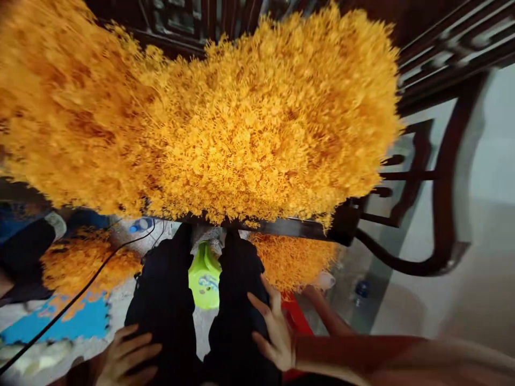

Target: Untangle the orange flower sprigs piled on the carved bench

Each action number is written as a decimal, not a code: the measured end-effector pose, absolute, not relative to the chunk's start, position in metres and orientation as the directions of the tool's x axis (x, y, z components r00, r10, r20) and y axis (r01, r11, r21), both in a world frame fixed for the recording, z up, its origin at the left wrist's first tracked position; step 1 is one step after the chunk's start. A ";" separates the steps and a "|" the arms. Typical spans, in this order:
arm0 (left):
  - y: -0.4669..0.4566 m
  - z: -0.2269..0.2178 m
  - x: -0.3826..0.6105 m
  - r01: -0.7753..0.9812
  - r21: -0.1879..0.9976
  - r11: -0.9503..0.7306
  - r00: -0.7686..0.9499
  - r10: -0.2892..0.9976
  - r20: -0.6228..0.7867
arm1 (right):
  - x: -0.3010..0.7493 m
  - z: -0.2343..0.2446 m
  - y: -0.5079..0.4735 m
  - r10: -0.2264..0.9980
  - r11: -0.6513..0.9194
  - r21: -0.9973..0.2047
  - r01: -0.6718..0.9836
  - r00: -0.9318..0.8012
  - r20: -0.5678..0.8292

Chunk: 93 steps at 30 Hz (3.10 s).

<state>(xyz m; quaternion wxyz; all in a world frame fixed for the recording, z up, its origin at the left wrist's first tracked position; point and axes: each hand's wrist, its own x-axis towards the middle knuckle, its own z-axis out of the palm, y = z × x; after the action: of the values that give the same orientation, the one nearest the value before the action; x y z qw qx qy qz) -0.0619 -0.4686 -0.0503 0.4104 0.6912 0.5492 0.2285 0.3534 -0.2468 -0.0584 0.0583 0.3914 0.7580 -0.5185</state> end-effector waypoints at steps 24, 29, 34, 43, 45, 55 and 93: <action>-0.480 0.034 -0.094 0.311 0.950 0.011 0.574 0.795 -0.197 | 0.186 0.003 -0.268 0.128 0.208 0.162 0.965 0.137 -0.982; -0.486 0.035 -0.079 0.363 0.929 0.071 0.560 0.780 -0.279 | 0.189 0.005 -0.269 0.081 0.216 0.156 0.964 0.141 -0.987; -0.481 0.017 -0.067 0.462 0.855 0.236 0.523 0.706 -0.477 | 0.193 0.005 -0.263 0.023 0.180 0.111 0.977 0.108 -0.994; -0.424 -0.057 -0.028 0.253 -0.117 0.960 -0.102 -0.094 -0.990 | 0.224 -0.010 -0.269 0.025 0.133 0.079 0.988 0.077 -0.997; -0.421 -0.066 -0.017 0.250 -0.163 0.955 -0.089 -0.145 -0.985 | 0.230 -0.014 -0.273 0.023 0.138 0.081 0.987 0.078 -0.997; -0.415 -0.098 0.021 0.384 -0.317 0.867 -0.266 -0.225 -0.937 | 0.243 -0.044 -0.295 0.033 0.166 0.025 0.986 0.020 -0.999; -0.351 -0.067 -0.018 0.265 -0.277 0.924 -0.417 -0.150 -0.896 | 0.228 -0.071 -0.249 0.267 0.027 -0.060 0.998 -0.065 -0.961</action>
<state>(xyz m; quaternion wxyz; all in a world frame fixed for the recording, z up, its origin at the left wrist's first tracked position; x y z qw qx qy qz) -0.0177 -0.3508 -0.0671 0.5387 0.0351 0.8195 -0.1922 0.2280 -0.2486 -0.0706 0.4164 0.5424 0.5830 -0.4387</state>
